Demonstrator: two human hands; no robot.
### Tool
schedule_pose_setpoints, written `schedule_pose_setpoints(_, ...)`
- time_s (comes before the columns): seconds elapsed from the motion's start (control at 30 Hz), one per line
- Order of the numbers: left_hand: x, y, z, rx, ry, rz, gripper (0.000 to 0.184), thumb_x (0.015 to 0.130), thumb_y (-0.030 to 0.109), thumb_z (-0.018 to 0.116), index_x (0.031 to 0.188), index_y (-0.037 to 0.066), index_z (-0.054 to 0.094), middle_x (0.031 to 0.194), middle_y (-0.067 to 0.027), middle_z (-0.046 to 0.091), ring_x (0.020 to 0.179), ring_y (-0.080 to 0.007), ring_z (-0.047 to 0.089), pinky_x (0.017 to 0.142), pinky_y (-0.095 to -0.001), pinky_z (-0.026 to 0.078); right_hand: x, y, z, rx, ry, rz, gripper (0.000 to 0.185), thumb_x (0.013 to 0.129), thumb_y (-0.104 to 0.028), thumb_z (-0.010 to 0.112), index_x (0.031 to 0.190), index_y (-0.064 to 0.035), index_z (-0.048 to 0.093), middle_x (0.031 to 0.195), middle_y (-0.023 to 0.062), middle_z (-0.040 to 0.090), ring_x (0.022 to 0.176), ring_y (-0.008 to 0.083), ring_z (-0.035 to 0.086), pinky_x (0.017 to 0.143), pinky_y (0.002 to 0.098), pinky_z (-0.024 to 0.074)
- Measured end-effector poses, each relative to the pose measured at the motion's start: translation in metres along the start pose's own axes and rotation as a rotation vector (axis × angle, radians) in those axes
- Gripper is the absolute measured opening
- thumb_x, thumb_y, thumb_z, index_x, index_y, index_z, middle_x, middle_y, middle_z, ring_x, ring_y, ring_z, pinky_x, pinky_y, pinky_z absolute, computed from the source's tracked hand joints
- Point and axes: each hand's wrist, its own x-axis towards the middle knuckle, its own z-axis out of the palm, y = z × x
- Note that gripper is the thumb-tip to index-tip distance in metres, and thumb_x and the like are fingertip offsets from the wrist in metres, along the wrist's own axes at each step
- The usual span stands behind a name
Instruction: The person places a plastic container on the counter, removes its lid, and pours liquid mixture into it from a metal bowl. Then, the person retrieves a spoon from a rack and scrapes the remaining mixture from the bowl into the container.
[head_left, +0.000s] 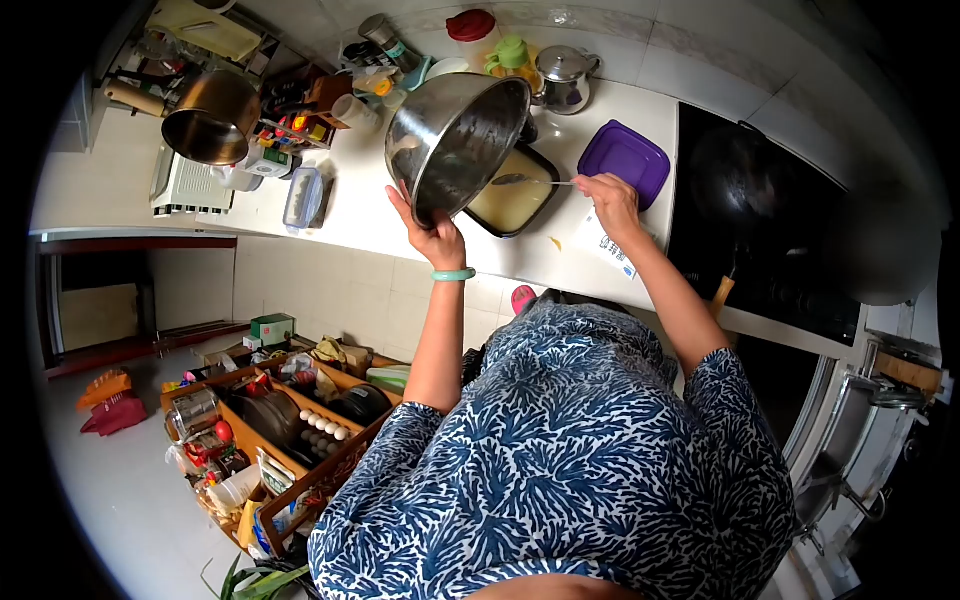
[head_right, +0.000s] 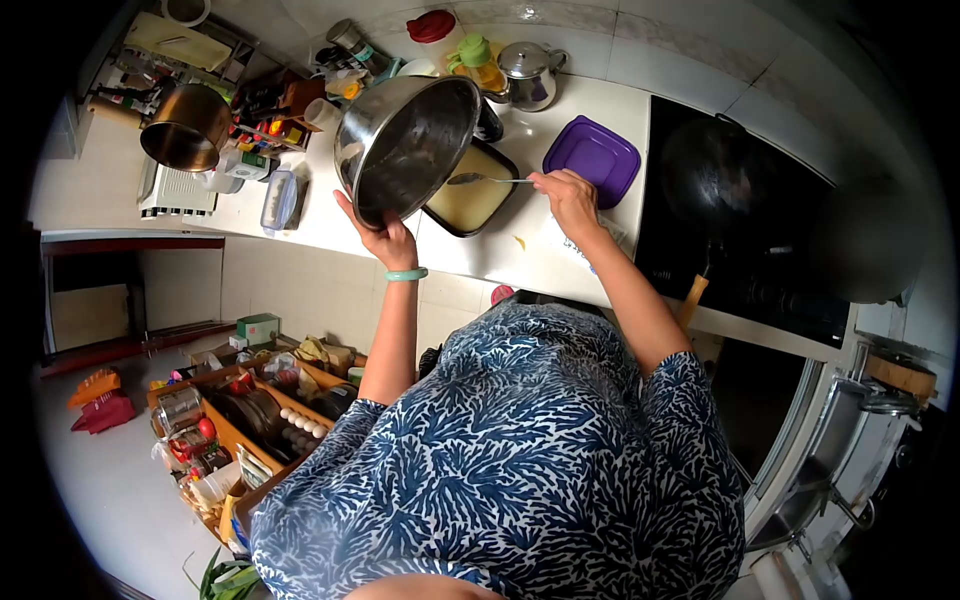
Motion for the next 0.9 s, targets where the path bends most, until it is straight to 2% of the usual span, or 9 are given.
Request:
schedule_pose_setpoints(0.27, 0.018, 0.014, -0.004, 0.066, 0.018, 0.032, 0.071, 0.084, -0.011, 0.044, 0.148, 0.003, 0.016, 0.144, -0.0227, 0.037, 0.123, -0.0235, 0.047, 0.100, -0.0267, 0.034, 0.009, -0.027, -0.011, -0.063, 0.108, -0.032, 0.019, 0.078, -0.001, 0.059, 0.093, -0.0069, 0.070, 0.075, 0.0062, 0.067, 0.068, 0.0218, 0.062, 0.061, 0.0324, 0.0490)
schedule_pose_setpoints(0.37, 0.029, 0.024, -0.008, -0.030, 0.092, -0.031, 0.073, 0.082, -0.012, 0.042, 0.149, 0.004, 0.015, 0.142, -0.0186, 0.041, 0.119, -0.0201, 0.049, 0.097, -0.0242, 0.035, 0.019, -0.045, -0.021, -0.138, 0.140, -0.090, 0.016, 0.077, -0.002, 0.062, 0.090, -0.0065, 0.070, 0.073, 0.0054, 0.065, 0.066, 0.0218, 0.059, 0.059, 0.0325, 0.0473)
schedule_pose_setpoints(0.43, 0.037, 0.025, -0.019, -0.034, 0.085, -0.070, 0.077, 0.079, -0.013, 0.040, 0.149, 0.005, 0.015, 0.138, -0.0133, 0.044, 0.116, -0.0178, 0.049, 0.096, -0.0230, 0.035, 0.027, -0.058, -0.030, -0.187, 0.164, -0.137, 0.015, 0.077, -0.002, 0.064, 0.090, -0.0063, 0.070, 0.072, 0.0050, 0.063, 0.064, 0.0218, 0.057, 0.057, 0.0330, 0.0459)
schedule_pose_setpoints(0.47, 0.039, 0.017, -0.027, -0.083, 0.057, -0.153, 0.078, 0.077, -0.014, 0.038, 0.149, 0.004, 0.013, 0.138, -0.0103, 0.042, 0.119, -0.0170, 0.046, 0.097, -0.0224, 0.034, 0.030, -0.062, -0.035, -0.237, 0.193, -0.177, 0.014, 0.077, -0.003, 0.065, 0.089, -0.0062, 0.070, 0.071, 0.0047, 0.062, 0.063, 0.0218, 0.055, 0.056, 0.0334, 0.0445)
schedule_pose_setpoints(0.63, 0.042, -0.003, -0.043, -0.198, 0.065, -0.247, 0.077, 0.077, -0.015, 0.035, 0.149, 0.002, 0.012, 0.143, -0.0104, 0.035, 0.123, -0.0152, 0.041, 0.099, -0.0221, 0.031, 0.033, -0.059, -0.038, -0.283, 0.236, -0.245, 0.011, 0.077, -0.006, 0.067, 0.088, -0.0063, 0.070, 0.067, 0.0043, 0.057, 0.060, 0.0214, 0.051, 0.055, 0.0341, 0.0424)
schedule_pose_setpoints(0.7, 0.038, -0.004, -0.040, -0.245, 0.076, -0.277, 0.078, 0.077, -0.015, 0.036, 0.149, 0.002, 0.011, 0.143, -0.0108, 0.035, 0.123, -0.0156, 0.042, 0.099, -0.0220, 0.032, 0.026, -0.045, -0.028, -0.322, 0.117, -0.189, 0.012, 0.077, -0.007, 0.068, 0.088, -0.0069, 0.070, 0.066, 0.0044, 0.056, 0.059, 0.0215, 0.051, 0.055, 0.0341, 0.0423)
schedule_pose_setpoints(0.83, 0.028, -0.007, -0.037, -0.284, 0.104, -0.341, 0.076, 0.076, -0.016, 0.036, 0.147, 0.002, 0.016, 0.138, -0.0110, 0.040, 0.118, -0.0163, 0.046, 0.096, -0.0214, 0.035, 0.020, -0.051, -0.029, -0.319, 0.115, -0.140, 0.010, 0.079, -0.009, 0.067, 0.089, -0.0068, 0.070, 0.066, 0.0051, 0.057, 0.060, 0.0221, 0.052, 0.055, 0.0345, 0.0426)
schedule_pose_setpoints(0.9, 0.024, -0.014, -0.036, -0.298, 0.101, -0.474, 0.072, 0.076, -0.015, 0.038, 0.144, 0.001, 0.024, 0.132, -0.0106, 0.046, 0.112, -0.0156, 0.050, 0.093, -0.0207, 0.037, 0.025, -0.057, -0.035, -0.223, 0.133, -0.035, 0.011, 0.082, -0.011, 0.065, 0.090, -0.0053, 0.069, 0.070, 0.0071, 0.062, 0.060, 0.0227, 0.055, 0.056, 0.0340, 0.0444)
